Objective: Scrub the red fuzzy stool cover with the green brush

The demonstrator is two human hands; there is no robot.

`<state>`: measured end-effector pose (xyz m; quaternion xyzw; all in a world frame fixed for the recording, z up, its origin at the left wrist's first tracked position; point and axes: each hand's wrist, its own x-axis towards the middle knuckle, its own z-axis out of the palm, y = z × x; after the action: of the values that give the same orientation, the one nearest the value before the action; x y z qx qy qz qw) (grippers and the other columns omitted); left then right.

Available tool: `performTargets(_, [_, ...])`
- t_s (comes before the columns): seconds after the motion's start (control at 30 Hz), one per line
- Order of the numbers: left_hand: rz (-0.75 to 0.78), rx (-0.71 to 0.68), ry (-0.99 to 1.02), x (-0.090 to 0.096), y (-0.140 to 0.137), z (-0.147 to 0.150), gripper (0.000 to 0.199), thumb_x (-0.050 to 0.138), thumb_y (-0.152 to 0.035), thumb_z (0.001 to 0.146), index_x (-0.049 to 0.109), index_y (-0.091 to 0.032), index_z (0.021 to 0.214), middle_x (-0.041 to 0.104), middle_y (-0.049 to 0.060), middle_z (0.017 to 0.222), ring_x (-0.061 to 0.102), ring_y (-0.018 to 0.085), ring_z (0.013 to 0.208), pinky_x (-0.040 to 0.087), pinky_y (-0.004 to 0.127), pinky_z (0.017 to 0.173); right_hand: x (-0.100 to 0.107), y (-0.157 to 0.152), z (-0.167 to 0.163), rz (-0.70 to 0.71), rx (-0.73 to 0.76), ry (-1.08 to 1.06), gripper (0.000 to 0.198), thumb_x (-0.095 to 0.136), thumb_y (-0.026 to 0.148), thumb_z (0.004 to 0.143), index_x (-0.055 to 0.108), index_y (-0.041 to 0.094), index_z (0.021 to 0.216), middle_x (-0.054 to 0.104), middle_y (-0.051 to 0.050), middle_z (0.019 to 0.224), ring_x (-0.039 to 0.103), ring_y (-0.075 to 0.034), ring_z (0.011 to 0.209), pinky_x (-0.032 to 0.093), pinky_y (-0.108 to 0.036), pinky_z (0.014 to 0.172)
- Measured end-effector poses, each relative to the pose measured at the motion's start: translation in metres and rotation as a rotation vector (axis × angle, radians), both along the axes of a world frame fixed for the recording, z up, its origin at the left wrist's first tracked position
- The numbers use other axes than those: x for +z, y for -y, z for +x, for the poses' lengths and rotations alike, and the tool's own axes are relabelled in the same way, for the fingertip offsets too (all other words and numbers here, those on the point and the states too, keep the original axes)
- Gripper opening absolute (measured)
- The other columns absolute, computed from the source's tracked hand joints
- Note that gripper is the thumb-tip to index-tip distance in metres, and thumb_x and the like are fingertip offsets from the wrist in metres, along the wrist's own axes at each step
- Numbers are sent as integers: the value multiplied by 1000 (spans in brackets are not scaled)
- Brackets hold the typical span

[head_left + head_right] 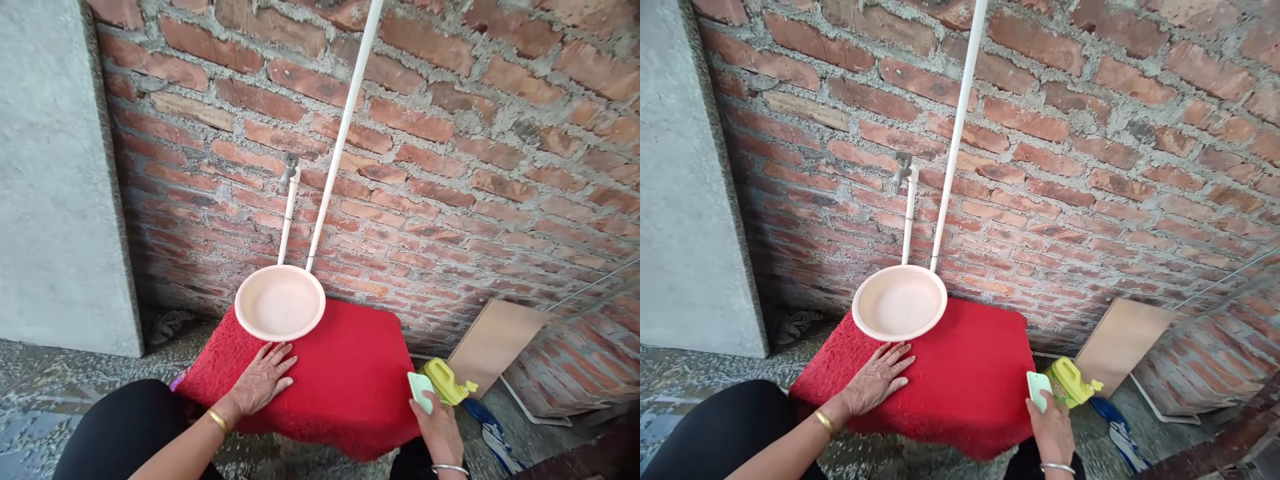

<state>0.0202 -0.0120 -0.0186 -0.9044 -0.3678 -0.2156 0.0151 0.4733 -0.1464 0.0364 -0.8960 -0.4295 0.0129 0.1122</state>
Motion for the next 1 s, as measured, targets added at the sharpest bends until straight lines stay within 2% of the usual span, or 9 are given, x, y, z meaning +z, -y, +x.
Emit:
performTargets(0.1, [17, 1, 8, -1, -1, -2, 44, 46, -53, 98, 54, -35, 138, 54, 4, 145, 48, 23, 134, 33, 44, 115, -16, -3, -15, 126, 156, -88, 48, 49, 52, 82, 64, 23, 117, 63, -11, 114, 62, -26, 109, 48, -37, 98])
performTargets(0.17, [30, -1, 4, -3, -1, -3, 43, 46, -52, 99, 54, -36, 138, 55, 3, 145, 49, 22, 134, 35, 43, 115, -21, -7, -20, 151, 201, -160, 45, 51, 50, 80, 65, 25, 114, 63, -9, 116, 62, -24, 110, 47, -35, 98])
performTargets(0.3, [53, -4, -4, -6, -3, -5, 42, 47, -50, 99, 53, -37, 138, 55, 1, 144, 51, 22, 133, 37, 42, 113, -15, -10, -2, 90, 79, -200, 42, 53, 48, 80, 65, 27, 115, 62, -9, 119, 62, -24, 111, 46, -35, 99])
performTargets(0.47, [81, -9, -26, -7, -5, -7, 43, 49, -49, 98, 52, -38, 139, 55, 0, 144, 51, 21, 132, 37, 40, 113, 6, -19, 17, 34, -66, -136, 48, 49, 47, 84, 62, 21, 123, 62, -14, 119, 61, -27, 112, 47, -37, 96])
performTargets(0.6, [125, -17, -48, -7, -6, -9, 43, 49, -48, 98, 51, -38, 140, 55, -1, 144, 51, 20, 132, 39, 38, 111, 16, -43, 17, 68, -36, -181, 49, 48, 50, 85, 64, 22, 122, 64, -13, 115, 61, -27, 110, 46, -37, 97])
performTargets(0.73, [149, -19, -82, -10, -8, -12, 44, 50, -48, 98, 49, -39, 141, 54, -2, 145, 51, 19, 132, 39, 36, 111, 16, -56, 29, 83, -13, -236, 44, 52, 49, 81, 68, 25, 114, 68, -9, 107, 64, -26, 105, 47, -35, 94])
performTargets(0.83, [118, -9, -89, -14, -11, -15, 45, 51, -47, 97, 48, -41, 142, 54, -2, 146, 52, 19, 131, 39, 36, 112, 13, -47, 48, 76, -34, -258, 42, 54, 47, 78, 68, 23, 110, 69, -9, 104, 65, -27, 103, 49, -36, 92])
performTargets(0.93, [13, 45, -128, -12, -9, -9, 42, 54, -45, 95, 54, -41, 137, 56, 1, 143, 56, 25, 127, 44, 42, 109, 10, -29, 55, 112, -64, -206, 46, 52, 45, 76, 66, 21, 112, 67, -12, 110, 62, -30, 109, 47, -42, 96])
performTargets(1.0, [-75, 110, -162, -1, 1, 5, 40, 56, -39, 93, 59, -39, 133, 59, 4, 140, 58, 30, 124, 47, 48, 105, 10, -19, 45, 170, 35, -200, 43, 52, 46, 75, 66, 24, 110, 65, -10, 112, 62, -29, 109, 47, -40, 97])
